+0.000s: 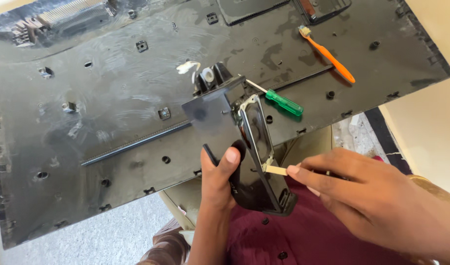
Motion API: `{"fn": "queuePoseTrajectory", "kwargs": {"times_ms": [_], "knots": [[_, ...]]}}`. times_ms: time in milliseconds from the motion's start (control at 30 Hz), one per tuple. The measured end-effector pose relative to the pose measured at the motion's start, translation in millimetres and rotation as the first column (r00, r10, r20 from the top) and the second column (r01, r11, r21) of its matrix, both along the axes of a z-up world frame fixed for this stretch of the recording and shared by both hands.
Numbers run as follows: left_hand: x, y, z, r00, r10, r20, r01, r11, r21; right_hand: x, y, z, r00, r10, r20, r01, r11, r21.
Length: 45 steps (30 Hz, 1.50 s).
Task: The person disassembles a small black electronic component using a screwdriver and a toothbrush. They remove screws, open the casing, and manipulate internal parts before reassembling the component.
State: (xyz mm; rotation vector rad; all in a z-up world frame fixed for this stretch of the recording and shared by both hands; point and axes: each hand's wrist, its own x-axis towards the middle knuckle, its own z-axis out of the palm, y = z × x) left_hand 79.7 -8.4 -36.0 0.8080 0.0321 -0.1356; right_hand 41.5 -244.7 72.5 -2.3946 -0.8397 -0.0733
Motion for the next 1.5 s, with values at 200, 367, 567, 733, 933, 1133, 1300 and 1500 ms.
{"fn": "queuePoseTrajectory", "kwargs": {"times_ms": [200, 367, 567, 733, 933, 1133, 1300, 1500], "knots": [[-5, 14, -1, 0.994, 0.046, 0.097, -0.045, 0.999, -0.01, 8, 4, 6, 0.996, -0.029, -0.08, 0.031, 0.999, 0.026], [-8, 20, -2, 0.998, 0.013, 0.065, -0.015, 1.0, 0.017, 15, -8, 13, 0.954, 0.206, 0.217, -0.183, 0.975, -0.122], [-19, 21, -11, 0.999, 0.008, 0.047, -0.01, 0.999, 0.045, 16, -5, 14, 0.943, 0.233, 0.236, -0.179, 0.956, -0.231], [-41, 6, -20, 0.99, -0.084, -0.112, 0.065, 0.984, -0.169, 33, 22, 3, 0.974, -0.127, -0.186, 0.154, 0.978, 0.142], [-45, -6, -5, 0.996, 0.044, -0.073, -0.026, 0.974, 0.225, 33, 47, -32, 0.875, -0.247, -0.417, 0.37, 0.896, 0.246], [-27, 26, 48, 0.801, -0.028, 0.598, -0.549, 0.367, 0.751, 30, 67, -41, 0.974, -0.127, -0.187, 0.171, 0.955, 0.241], [-15, 27, 63, 0.882, -0.043, 0.469, -0.406, 0.436, 0.803, 21, 71, -34, 0.884, -0.091, -0.459, 0.253, 0.918, 0.305], [-32, 15, 49, 0.873, -0.001, 0.487, -0.433, 0.453, 0.779, -11, 37, -58, 0.603, -0.101, -0.792, 0.514, 0.808, 0.289]]}}
